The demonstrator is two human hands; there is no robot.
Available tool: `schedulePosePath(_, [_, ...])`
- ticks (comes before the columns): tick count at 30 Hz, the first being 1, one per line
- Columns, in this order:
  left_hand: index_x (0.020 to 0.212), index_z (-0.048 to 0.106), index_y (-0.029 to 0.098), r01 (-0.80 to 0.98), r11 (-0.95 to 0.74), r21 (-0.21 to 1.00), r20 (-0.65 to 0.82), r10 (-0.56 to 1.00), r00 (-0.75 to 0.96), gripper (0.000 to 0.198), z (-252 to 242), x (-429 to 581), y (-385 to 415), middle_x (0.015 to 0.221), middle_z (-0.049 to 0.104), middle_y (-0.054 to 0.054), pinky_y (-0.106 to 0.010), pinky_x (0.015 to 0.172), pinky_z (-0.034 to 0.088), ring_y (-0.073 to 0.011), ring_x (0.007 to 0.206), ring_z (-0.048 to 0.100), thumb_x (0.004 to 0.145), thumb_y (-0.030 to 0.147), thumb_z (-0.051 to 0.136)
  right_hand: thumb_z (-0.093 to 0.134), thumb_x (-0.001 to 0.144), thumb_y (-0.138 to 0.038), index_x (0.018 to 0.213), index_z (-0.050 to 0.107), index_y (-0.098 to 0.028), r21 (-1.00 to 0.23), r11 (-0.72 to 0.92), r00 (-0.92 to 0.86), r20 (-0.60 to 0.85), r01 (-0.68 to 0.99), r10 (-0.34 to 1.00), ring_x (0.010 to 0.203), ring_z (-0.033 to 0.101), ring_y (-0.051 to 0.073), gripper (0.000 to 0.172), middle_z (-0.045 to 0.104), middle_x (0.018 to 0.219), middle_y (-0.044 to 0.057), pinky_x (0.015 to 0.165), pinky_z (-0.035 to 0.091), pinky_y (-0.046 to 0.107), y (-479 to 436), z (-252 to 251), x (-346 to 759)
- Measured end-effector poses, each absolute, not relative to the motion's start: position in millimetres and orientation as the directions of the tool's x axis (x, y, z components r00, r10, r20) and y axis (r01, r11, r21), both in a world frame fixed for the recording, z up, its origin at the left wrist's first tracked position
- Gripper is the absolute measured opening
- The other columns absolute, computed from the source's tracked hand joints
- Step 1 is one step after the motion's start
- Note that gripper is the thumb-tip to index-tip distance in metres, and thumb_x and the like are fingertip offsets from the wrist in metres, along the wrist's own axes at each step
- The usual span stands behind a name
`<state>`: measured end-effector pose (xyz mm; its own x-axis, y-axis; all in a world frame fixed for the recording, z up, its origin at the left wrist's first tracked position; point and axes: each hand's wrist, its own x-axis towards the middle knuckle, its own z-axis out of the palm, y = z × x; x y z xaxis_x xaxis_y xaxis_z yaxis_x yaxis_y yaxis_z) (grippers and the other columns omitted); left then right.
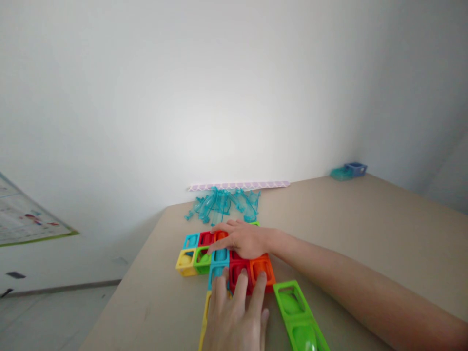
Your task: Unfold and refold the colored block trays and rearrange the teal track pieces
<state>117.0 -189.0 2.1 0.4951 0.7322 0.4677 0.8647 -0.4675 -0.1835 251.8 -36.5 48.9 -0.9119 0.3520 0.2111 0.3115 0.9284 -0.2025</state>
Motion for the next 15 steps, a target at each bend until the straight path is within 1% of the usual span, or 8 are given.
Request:
schedulePosePath(3, [0.136,0.048,0.033,0.845,-0.493,-0.207,0.452,0.718,0.529,0.055,4,114,-188,0.121,0.059,-0.007,-0.047,0.087,0.049,-0.0341,0.109,0.05,0.083,0.039,0.059,0.049,0.087,-0.019,0.134,0.05,-0.04,-0.197,0.932,-0.913,0.217,0.305,0.345,0.11,0.05,0.026,0.051,0.042,0.14,0.007,0.094,0.039,0.045,-36,49,252])
schedulePosePath(10, [0.139,0.045,0.033,0.828,-0.514,-0.223,0.439,0.706,0.557,0.061,5,108,-187,0.122,0.06,-0.006,-0.045,0.086,0.051,-0.0337,0.107,0.052,0.08,0.036,0.061,0.051,0.083,-0.014,0.134,0.051,-0.039,-0.167,0.946,-0.916,0.251,0.278,0.313,0.108,0.05,0.025,0.056,0.041,0.139,0.007,0.093,0.039,0.044,-35,46,252])
schedulePosePath(15, [0.138,0.046,0.033,0.781,-0.562,-0.273,0.436,0.651,0.621,0.063,4,97,-189,0.12,0.061,-0.007,-0.045,0.085,0.052,-0.0332,0.105,0.055,0.078,0.028,0.061,0.05,0.083,-0.013,0.133,0.052,-0.037,-0.162,0.953,-0.921,0.258,0.256,0.292,0.108,0.05,0.025,0.055,0.042,0.137,0.008,0.096,0.038,0.043,-34,47,252])
